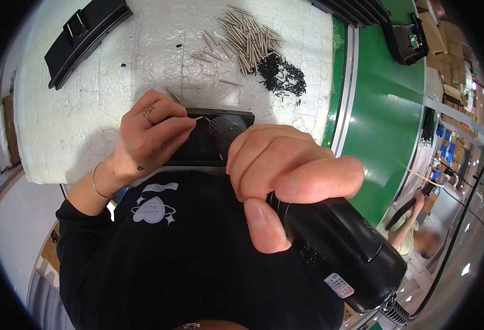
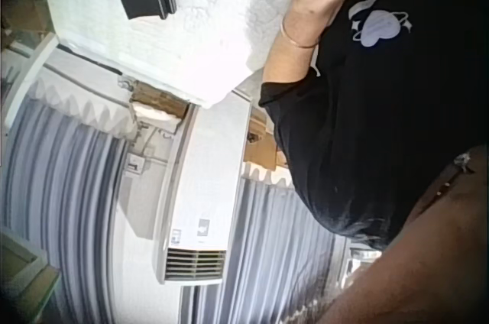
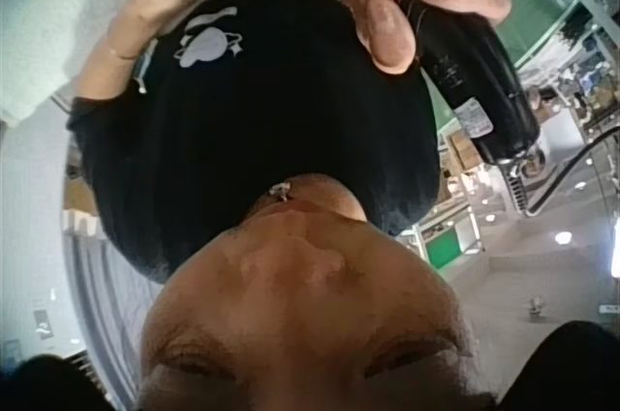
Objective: Fastening screws into black plastic components using an electric screwdriver on a factory assembly line.
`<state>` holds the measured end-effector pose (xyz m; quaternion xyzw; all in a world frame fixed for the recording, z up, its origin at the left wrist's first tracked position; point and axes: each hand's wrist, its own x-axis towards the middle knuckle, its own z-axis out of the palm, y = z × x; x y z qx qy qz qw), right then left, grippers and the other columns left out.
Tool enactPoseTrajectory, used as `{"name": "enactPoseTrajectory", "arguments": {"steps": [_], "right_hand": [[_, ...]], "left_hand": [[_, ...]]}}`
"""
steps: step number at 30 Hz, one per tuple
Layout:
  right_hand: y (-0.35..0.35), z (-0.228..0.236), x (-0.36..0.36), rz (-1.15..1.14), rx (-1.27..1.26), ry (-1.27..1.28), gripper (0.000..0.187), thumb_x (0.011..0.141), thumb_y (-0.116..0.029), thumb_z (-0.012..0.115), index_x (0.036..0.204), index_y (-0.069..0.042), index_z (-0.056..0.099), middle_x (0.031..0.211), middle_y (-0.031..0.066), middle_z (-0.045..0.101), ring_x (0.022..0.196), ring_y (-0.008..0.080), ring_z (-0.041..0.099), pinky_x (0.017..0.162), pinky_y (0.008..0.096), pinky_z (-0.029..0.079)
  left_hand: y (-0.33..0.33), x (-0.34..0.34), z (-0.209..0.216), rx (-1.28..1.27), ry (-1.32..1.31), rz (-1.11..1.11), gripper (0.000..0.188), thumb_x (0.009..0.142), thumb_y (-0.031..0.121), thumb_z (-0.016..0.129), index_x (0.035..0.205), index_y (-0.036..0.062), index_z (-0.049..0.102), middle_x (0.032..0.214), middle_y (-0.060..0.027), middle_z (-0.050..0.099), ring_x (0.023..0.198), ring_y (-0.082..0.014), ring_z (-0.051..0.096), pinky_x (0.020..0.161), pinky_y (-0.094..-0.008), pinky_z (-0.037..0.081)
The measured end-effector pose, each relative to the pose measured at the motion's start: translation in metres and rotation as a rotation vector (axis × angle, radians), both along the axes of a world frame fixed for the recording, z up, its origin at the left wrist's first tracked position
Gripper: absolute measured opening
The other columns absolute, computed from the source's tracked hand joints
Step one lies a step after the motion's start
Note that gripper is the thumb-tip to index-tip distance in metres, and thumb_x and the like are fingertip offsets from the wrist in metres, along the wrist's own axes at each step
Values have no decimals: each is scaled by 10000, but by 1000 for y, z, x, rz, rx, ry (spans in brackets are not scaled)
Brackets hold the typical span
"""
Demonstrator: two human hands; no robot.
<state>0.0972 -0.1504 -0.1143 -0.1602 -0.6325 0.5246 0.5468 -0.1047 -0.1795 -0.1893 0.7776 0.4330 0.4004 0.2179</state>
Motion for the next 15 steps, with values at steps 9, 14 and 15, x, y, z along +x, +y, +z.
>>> {"name": "enactPoseTrajectory", "arguments": {"steps": [9,14,15], "right_hand": [[17,6,-11,196,65,-100,324,779,-12,595,988,-131,379,647,2,521,484,119,505,502,292,436],[26,18,-15,309,53,-248,336,790,2,622,977,-128,375,655,10,529,493,132,517,511,304,441],[24,17,-16,278,25,-248,338,793,3,627,977,-126,375,658,12,530,498,136,519,515,306,442]], "left_hand": [[-2,1,-5,14,-18,1,203,635,0,754,810,47,664,812,-26,605,775,-227,598,594,-318,520],[-3,4,-6,50,-21,-27,163,648,25,704,797,58,647,800,-18,604,752,-217,586,594,-319,504],[-4,4,-7,49,-24,-23,163,648,25,704,797,58,647,800,-18,604,752,-217,586,594,-319,504]]}}
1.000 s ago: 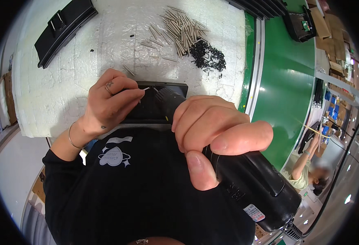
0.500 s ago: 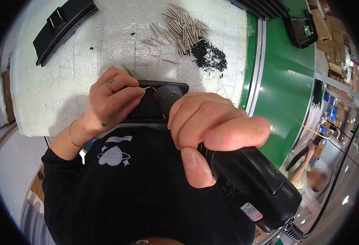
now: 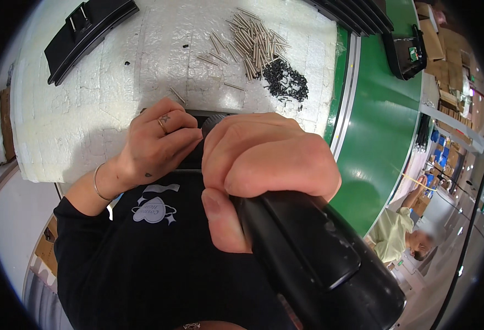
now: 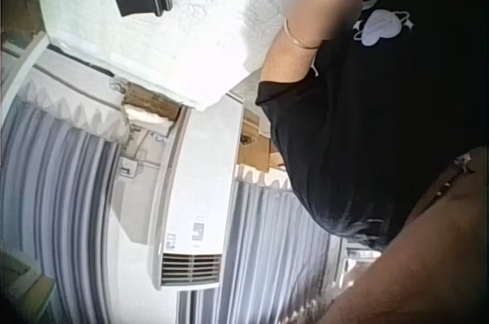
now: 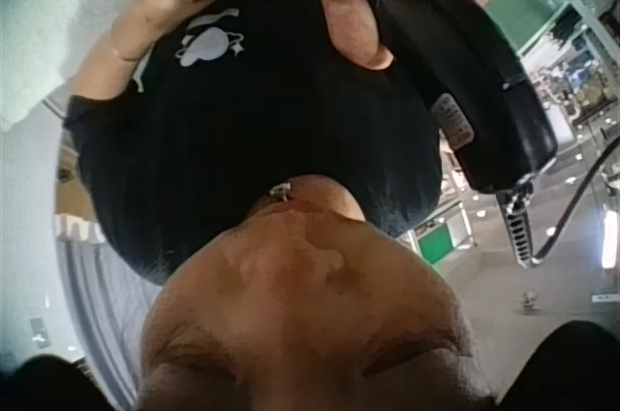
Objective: Fastening screws into black plastic components using an electric screwdriver on a factory assembly line.
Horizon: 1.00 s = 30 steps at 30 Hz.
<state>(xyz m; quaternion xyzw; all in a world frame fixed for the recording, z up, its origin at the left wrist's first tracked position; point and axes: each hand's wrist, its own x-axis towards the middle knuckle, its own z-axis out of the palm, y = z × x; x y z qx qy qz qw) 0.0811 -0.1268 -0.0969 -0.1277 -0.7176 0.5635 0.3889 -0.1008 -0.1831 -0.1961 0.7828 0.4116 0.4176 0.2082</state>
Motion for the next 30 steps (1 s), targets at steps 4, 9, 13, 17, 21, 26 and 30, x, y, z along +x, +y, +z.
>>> {"name": "enactPoseTrajectory", "arguments": {"steps": [4,9,13,17,21,26,30], "right_hand": [[-3,-5,-1,-48,-45,22,338,798,6,630,981,-124,376,664,17,531,508,144,522,523,312,442],[-4,-5,-6,-59,-19,18,336,810,16,617,1032,-117,404,655,12,529,502,135,517,508,309,429],[4,-5,14,24,-37,149,385,869,-85,542,1237,-120,435,653,-17,521,513,87,490,494,278,378],[-2,17,34,-183,-49,256,339,806,-124,520,1146,-119,514,621,-42,439,549,73,451,584,253,351],[-6,13,46,-437,-41,394,288,779,-102,534,1065,-84,523,625,-37,427,538,82,428,617,277,332],[-3,3,85,-545,-32,535,285,813,-95,523,1096,-62,512,623,-18,402,532,98,408,586,291,311],[-2,-2,94,-647,-63,586,279,809,-84,534,1086,-64,512,624,-17,392,529,99,403,594,277,310]], "left_hand": [[-2,0,1,-15,42,-16,151,657,43,675,800,64,633,819,-17,597,792,-216,581,644,-320,501],[-5,-3,3,-30,82,-19,136,664,55,659,795,62,623,830,-21,588,822,-219,575,679,-322,497],[-1,-3,3,-31,91,-63,174,667,61,732,811,59,636,840,-31,598,810,-241,575,654,-337,501],[-7,-7,20,-128,82,-73,462,605,155,835,1025,75,659,988,-82,614,892,-303,582,751,-379,512],[-16,1,36,-146,383,-7,729,537,200,868,1206,92,599,1140,-124,578,1016,-344,553,896,-430,467],[-1,-40,54,-569,-254,-226,765,617,96,831,1311,79,510,1256,-154,543,1158,-294,532,1010,-419,423],[4,-79,66,-927,-1253,-259,673,837,288,664,1389,-23,438,1259,-216,576,1045,-319,660,889,-379,550]]}}
